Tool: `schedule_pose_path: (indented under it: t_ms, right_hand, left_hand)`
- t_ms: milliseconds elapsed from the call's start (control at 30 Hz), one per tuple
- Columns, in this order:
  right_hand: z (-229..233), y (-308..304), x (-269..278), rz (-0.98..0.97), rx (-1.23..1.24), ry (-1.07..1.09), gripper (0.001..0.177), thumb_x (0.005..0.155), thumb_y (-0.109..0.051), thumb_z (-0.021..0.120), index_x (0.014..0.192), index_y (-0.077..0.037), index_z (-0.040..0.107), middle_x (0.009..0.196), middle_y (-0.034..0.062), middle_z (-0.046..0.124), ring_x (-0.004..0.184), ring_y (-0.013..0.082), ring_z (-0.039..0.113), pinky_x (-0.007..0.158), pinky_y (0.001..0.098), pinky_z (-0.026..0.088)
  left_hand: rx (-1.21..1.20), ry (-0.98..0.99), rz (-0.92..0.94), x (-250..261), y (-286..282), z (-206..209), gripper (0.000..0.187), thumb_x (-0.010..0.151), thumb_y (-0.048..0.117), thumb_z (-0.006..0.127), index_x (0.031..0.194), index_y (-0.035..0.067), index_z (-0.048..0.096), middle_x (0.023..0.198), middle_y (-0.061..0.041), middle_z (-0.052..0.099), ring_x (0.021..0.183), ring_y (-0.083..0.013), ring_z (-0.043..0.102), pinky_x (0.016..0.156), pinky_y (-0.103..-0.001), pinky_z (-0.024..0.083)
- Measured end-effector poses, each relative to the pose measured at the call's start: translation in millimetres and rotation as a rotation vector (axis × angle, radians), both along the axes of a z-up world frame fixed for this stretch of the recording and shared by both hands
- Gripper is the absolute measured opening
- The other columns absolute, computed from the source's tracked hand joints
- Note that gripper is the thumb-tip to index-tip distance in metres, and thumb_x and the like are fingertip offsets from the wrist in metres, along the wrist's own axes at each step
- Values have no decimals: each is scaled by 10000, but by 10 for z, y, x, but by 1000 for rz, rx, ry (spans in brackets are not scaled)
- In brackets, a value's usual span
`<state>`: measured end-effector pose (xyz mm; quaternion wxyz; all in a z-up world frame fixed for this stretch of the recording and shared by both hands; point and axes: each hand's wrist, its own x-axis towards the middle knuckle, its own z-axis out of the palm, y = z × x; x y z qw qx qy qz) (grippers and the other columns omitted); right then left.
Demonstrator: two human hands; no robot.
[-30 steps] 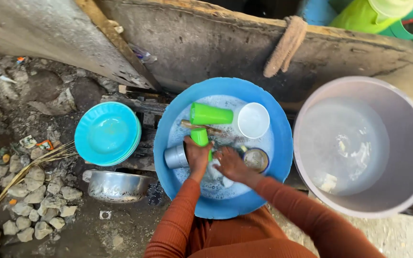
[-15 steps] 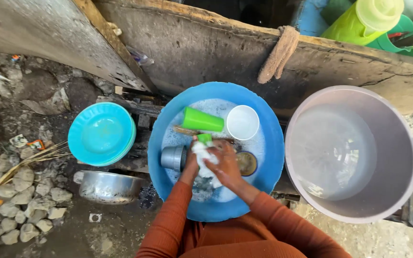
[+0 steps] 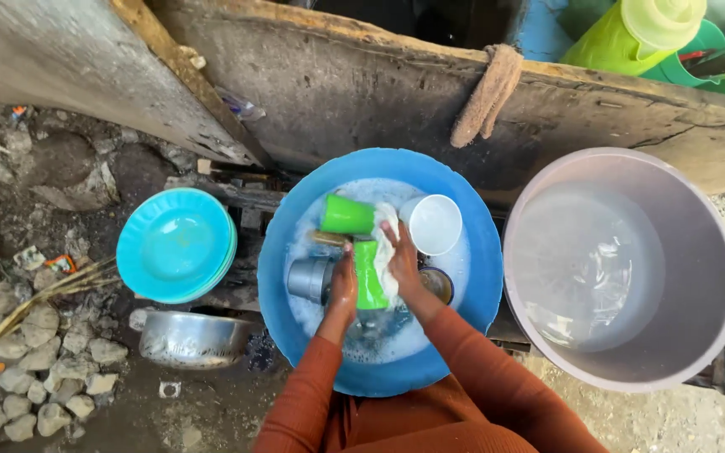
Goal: Washing and rinsing various plastic cups and bowls in a basin.
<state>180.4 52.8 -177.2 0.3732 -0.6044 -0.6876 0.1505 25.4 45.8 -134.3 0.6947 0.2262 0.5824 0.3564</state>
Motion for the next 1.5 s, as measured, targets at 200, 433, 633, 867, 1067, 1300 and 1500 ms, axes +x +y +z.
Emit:
schedule_pose_path:
  t_ms: [200, 433, 633, 867, 1067, 1300, 1500]
  right_hand:
    - [1605, -425, -865, -136, -331, 58, 845, 902, -193, 702, 1589, -73, 226, 1371, 417, 433, 1233, 556, 475, 1042, 554, 411]
    - [1101, 331, -441, -157, -468, -100, 558, 980, -274, 604, 1503, -134, 472, 1201, 286, 624, 1007, 430, 641, 871, 527, 520]
    - [779, 227, -138, -70, -173, 649, 334, 1083, -141, 554, 1387, -17, 615, 1222, 282, 681, 1009, 347, 721, 841, 419, 579]
    - [1125, -372, -387, 53, -253, -437, 814, 836, -355, 688, 1521, 1, 429, 1474, 328, 457, 1285, 523, 501, 983, 577, 492]
    - [1103, -440, -270, 602, -664, -727, 737, 834, -384, 676, 1476, -91, 465, 1547, 266, 386, 1402, 490, 414, 1105, 574, 416]
    - [77, -780, -587, 205, -221, -814, 551, 724, -111, 628, 1258, 24, 652, 1293, 316, 575, 1134, 500, 565, 813, 562, 507]
    - [315, -519, -82, 520, -675, -232, 366, 748, -105, 671, 1103, -36, 725, 1090, 221, 686, 1051, 426, 654, 898, 498, 530]
  left_hand:
    - [488, -96, 112, -20, -30, -1727, 538, 979, 454, 549, 1340, 56, 547, 1291, -65, 640, 1149, -201, 640, 935, -342, 549]
    - [468, -119, 76, -99, -39, -1336, 594, 1001, 387, 546, 1453, 3, 543, 1401, -127, 631, 1102, -212, 598, 885, -348, 495]
    - [41, -291, -103, -163, 51, 575, 784, 968, 667, 381, 1409, 53, 591, 1304, -74, 677, 1107, -164, 658, 915, -317, 553]
    - [88, -666, 21, -459, 77, 373, 743, 948, 666, 510, 1405, 82, 557, 1147, -211, 677, 937, -290, 747, 820, -456, 620]
    - [227, -614, 0, -532, 82, 545, 634, 900, 356, 753, 1405, 81, 486, 1209, -137, 646, 1037, -316, 710, 886, -466, 592]
    - [142, -640, 156, -527, 46, 143, 677, 864, 351, 727, 1469, 120, 529, 1377, -35, 604, 1282, -225, 560, 1071, -398, 467]
    - [159, -322, 108, -487, 121, 535, 647, 789, 250, 812, 1372, 146, 551, 1228, -39, 628, 1103, -204, 633, 898, -393, 556]
